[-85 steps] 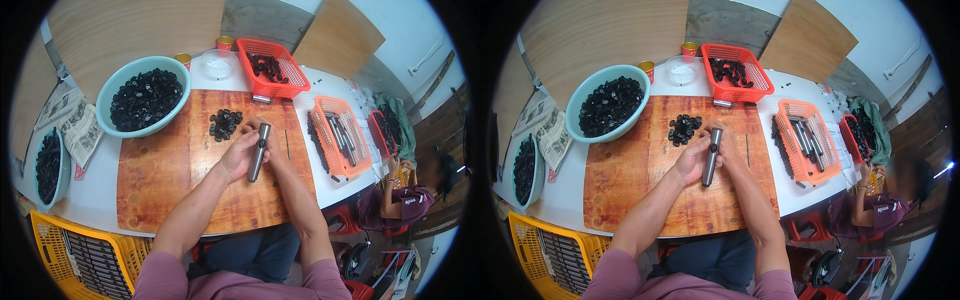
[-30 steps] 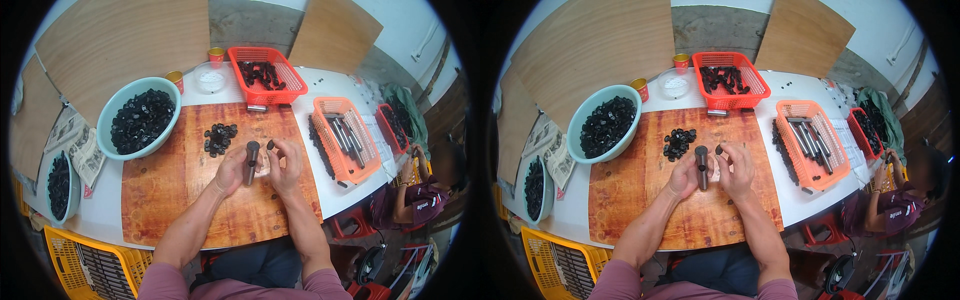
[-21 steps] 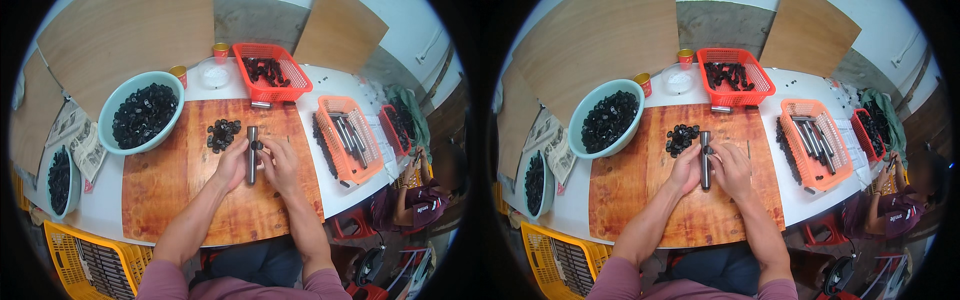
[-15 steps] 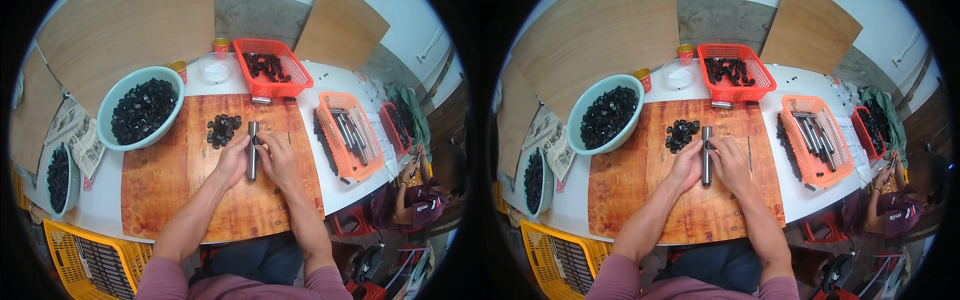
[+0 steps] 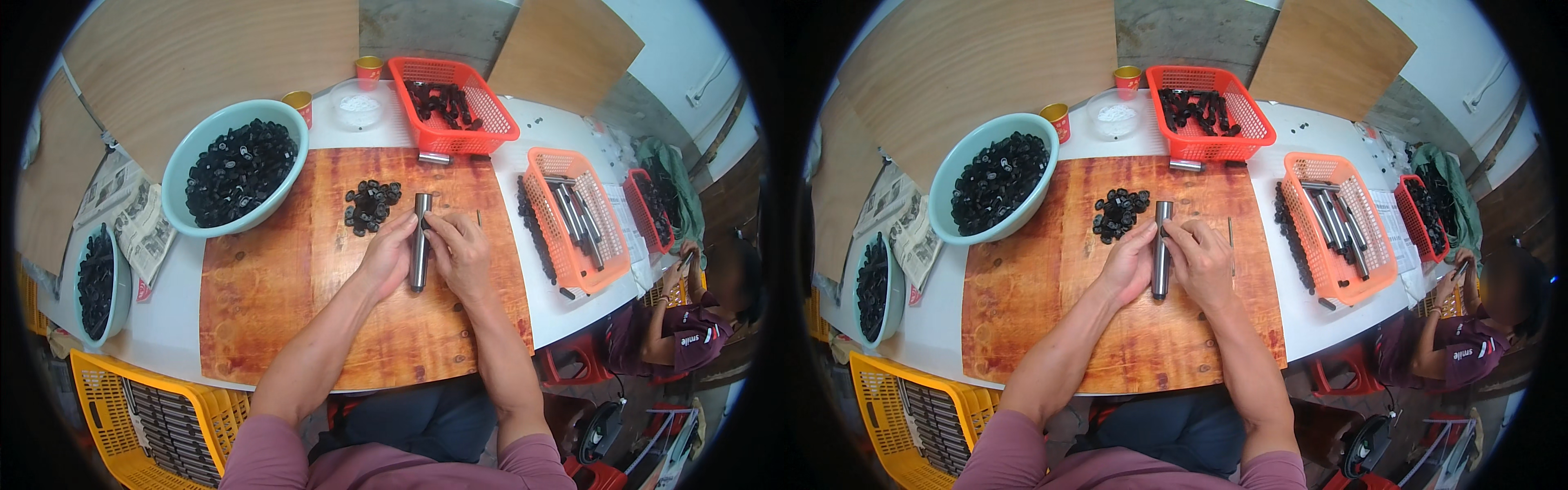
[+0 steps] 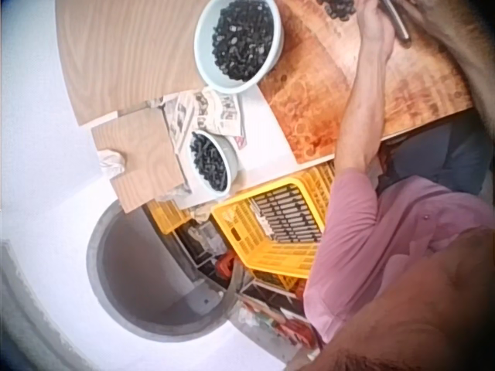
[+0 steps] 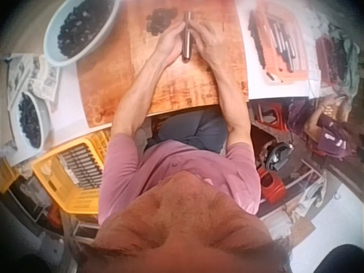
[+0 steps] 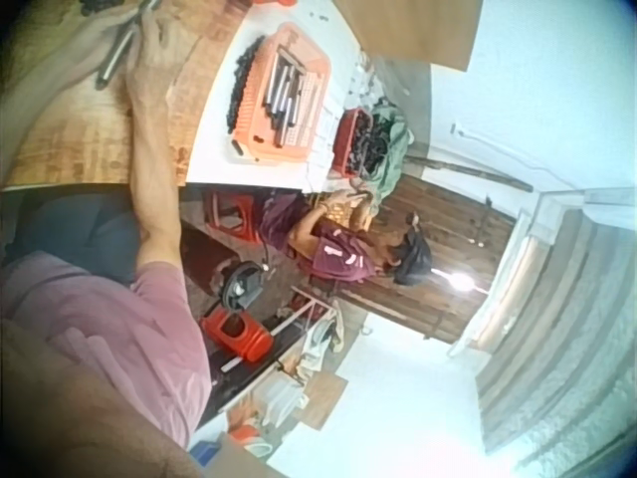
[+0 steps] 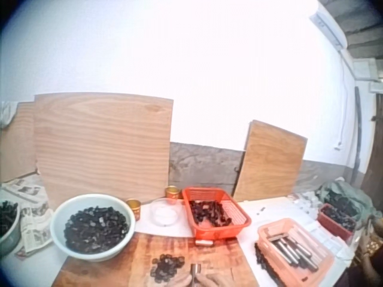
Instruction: The person repeatedly picks small black circular pieces from a bowl and inserts them into cylindrical metal tubes on a wooden board. They use a thin metal rod to push the pieces into the tubes and then place the completed assemblies into a yellow basket.
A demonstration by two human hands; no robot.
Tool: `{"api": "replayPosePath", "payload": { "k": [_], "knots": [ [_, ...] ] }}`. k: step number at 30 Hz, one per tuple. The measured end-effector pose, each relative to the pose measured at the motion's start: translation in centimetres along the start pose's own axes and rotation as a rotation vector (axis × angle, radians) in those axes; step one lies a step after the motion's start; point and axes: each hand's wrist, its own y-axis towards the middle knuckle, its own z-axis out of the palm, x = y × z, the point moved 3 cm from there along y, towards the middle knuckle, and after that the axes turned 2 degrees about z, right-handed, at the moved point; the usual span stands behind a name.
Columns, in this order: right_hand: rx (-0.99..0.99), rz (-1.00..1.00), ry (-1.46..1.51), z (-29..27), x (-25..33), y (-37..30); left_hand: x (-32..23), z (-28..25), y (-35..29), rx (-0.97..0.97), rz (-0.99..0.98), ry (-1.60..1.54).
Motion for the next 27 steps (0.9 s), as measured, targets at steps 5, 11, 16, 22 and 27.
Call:
{"api": "replayPosePath", "payload": {
  "k": [5,11,16,22,27],
  "knots": [
    [0.001,-0.029,-0.059,0.1,1.0,0.7,-0.4,-0.2,0.0,-0.001,-0.001,0.008],
    [-0.016,0.015,0.184,0.8,0.0,0.2,-0.5,0.9,-0.4,-0.005,0.000,0.065],
    [0.016,0.446,0.460,0.8,-1.5,-0.3,-0.1,0.1,-0.4,0.031,-0.063,0.100],
    [0.220,0.906,0.932,1.5,-3.3,-1.2,1.2,0.0,-0.8,0.011,-0.201,0.209],
    [0.139,0.940,0.968,1.8,-3.2,-1.2,0.7,0.8,-1.2,-0.013,-0.256,0.310]
  ]
}}
